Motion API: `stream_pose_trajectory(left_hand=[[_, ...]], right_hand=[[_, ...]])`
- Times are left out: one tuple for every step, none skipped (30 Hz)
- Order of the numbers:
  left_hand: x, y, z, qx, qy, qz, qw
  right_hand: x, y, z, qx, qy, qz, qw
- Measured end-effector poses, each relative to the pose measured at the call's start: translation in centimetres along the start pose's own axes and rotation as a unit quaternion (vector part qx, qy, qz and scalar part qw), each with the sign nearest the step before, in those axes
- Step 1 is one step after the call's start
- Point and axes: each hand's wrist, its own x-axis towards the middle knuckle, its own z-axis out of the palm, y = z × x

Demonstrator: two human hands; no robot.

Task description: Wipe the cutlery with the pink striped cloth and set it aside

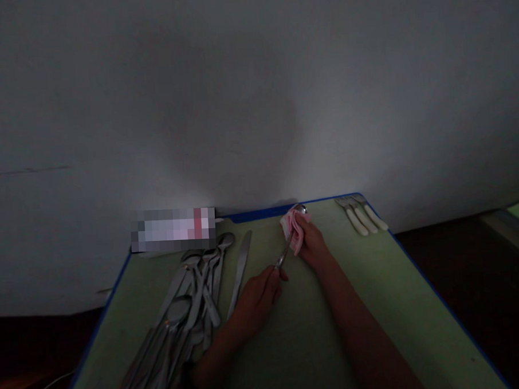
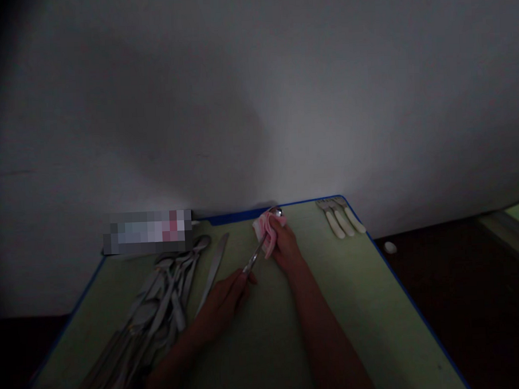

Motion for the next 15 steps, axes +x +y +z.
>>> stream_pose_trajectory(left_hand=[[-0.02, 0.0, 0.0, 0.001, 0.001, 0.001, 1.0], [-0.04, 0.01, 0.01, 0.003, 0.002, 0.002, 1.0], [-0.05, 0.01, 0.01, 0.005, 0.001, 0.002, 1.0], [-0.05, 0.01, 0.01, 0.007, 0.0, 0.002, 1.0], [-0.04, 0.0, 0.02, 0.009, -0.001, 0.0, 1.0], [-0.03, -0.03, 0.04, 0.01, -0.001, -0.001, 1.0], [0.0, -0.07, 0.06, 0.011, 0.0, -0.003, 1.0], [0.02, -0.11, 0.08, 0.01, 0.0, -0.005, 1.0], [0.03, -0.15, 0.09, 0.008, -0.001, -0.006, 1.0], [0.04, -0.17, 0.1, 0.005, -0.003, -0.007, 1.0], [0.04, -0.17, 0.1, 0.002, -0.005, -0.007, 1.0], [0.03, -0.15, 0.09, -0.001, -0.006, -0.007, 1.0], [0.01, -0.1, 0.08, -0.002, -0.007, -0.006, 1.0], [0.0, -0.05, 0.06, -0.001, -0.007, -0.005, 1.0], [0.0, 0.0, 0.05, 0.0, -0.004, -0.003, 1.0]], right_hand=[[0.06, 0.03, -0.08, 0.0, 0.0, 0.001, 1.0], [0.13, 0.06, -0.17, -0.001, 0.0, 0.003, 1.0], [0.2, 0.08, -0.27, -0.003, -0.001, 0.006, 1.0], [0.28, 0.1, -0.37, -0.007, -0.001, 0.009, 1.0], [0.36, 0.11, -0.48, -0.009, -0.001, 0.012, 1.0], [0.44, 0.12, -0.59, -0.01, 0.001, 0.015, 1.0], [0.52, 0.13, -0.7, -0.009, 0.003, 0.019, 1.0], [0.6, 0.14, -0.8, -0.006, 0.004, 0.023, 1.0], [0.66, 0.13, -0.9, -0.003, 0.004, 0.027, 1.0], [0.71, 0.13, -0.98, -0.003, 0.004, 0.032, 0.999], [0.73, 0.12, -1.03, -0.003, 0.002, 0.036, 0.999], [0.72, 0.11, -1.05, -0.005, 0.001, 0.038, 0.999], [0.67, 0.1, -1.02, -0.007, 0.002, 0.038, 0.999], [0.58, 0.09, -0.95, -0.01, 0.004, 0.036, 0.999], [0.45, 0.09, -0.82, -0.013, 0.006, 0.031, 0.999]])
